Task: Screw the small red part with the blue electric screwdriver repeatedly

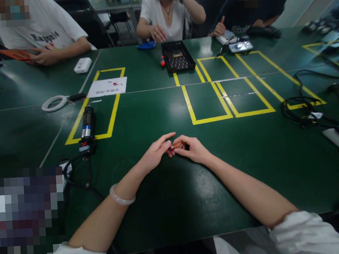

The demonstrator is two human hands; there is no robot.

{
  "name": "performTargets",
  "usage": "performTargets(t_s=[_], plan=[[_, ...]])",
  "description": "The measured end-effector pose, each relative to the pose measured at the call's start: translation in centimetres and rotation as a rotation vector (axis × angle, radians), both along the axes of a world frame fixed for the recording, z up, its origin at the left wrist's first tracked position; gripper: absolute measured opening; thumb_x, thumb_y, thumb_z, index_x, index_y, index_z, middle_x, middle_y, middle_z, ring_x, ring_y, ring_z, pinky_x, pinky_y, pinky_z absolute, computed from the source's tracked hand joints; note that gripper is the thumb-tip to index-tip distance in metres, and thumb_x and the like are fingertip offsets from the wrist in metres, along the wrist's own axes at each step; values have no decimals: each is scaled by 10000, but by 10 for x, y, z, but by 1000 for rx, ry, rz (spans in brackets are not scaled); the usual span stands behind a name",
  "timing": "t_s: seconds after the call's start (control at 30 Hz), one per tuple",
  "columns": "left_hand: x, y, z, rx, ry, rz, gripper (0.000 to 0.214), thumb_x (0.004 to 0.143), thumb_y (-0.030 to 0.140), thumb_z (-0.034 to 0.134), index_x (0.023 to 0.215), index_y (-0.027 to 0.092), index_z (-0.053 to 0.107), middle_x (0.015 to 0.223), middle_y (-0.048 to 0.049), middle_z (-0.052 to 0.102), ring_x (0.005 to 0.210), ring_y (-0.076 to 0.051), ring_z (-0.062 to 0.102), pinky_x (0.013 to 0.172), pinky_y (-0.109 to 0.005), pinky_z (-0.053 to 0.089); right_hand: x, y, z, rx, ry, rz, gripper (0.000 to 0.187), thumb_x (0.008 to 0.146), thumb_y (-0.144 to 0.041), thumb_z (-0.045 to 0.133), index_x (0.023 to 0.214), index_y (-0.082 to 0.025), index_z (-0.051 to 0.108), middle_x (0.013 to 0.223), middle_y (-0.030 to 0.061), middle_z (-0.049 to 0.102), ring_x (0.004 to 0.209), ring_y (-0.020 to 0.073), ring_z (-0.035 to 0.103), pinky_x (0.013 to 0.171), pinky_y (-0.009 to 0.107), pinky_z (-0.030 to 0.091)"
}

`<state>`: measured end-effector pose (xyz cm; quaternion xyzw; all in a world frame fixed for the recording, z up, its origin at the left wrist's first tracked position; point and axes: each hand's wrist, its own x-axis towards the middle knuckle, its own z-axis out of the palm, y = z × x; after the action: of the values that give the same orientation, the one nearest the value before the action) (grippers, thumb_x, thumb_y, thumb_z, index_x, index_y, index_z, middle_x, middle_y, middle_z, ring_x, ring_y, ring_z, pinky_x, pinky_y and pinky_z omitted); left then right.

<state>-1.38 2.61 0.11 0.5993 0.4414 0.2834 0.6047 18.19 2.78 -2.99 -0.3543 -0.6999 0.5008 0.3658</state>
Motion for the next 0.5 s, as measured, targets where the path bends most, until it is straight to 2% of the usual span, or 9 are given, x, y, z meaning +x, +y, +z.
performTargets(t_s=[0.13, 0.23, 0.4, 0.5], plan=[[-1, 3, -6, -89, -98, 85, 403, 917, 460, 499, 1128, 127, 588, 840, -62, 651, 760, -156, 617, 765, -317, 496, 0, 0, 0, 4, 22, -56, 192, 855, -294, 663, 1000, -175, 621, 788, 4, 653, 650, 110, 571, 615, 245, 461], [-1, 4, -6, -80, -54, 71, 327, 873, 449, 576, 949, 133, 618, 834, -58, 652, 753, -149, 612, 762, -310, 500, 0, 0, 0, 19, 12, -83, 180, 856, -289, 658, 999, -184, 629, 794, 8, 660, 660, 114, 579, 606, 245, 459], [0, 0, -2, 0, 8, 57, 291, 822, 378, 660, 986, 143, 611, 891, -51, 657, 779, -140, 611, 755, -292, 495, 0, 0, 0, -3, 41, -72, 261, 848, -315, 675, 1070, -193, 612, 804, 5, 651, 674, 117, 587, 609, 245, 467], [0, -1, -5, 97, 42, 65, 275, 820, 359, 667, 987, 147, 611, 894, -40, 634, 776, -126, 592, 724, -266, 479, -1, 1, 0, -51, 74, -89, 231, 864, -335, 662, 1034, -186, 616, 823, 14, 652, 701, 121, 595, 630, 252, 474]])
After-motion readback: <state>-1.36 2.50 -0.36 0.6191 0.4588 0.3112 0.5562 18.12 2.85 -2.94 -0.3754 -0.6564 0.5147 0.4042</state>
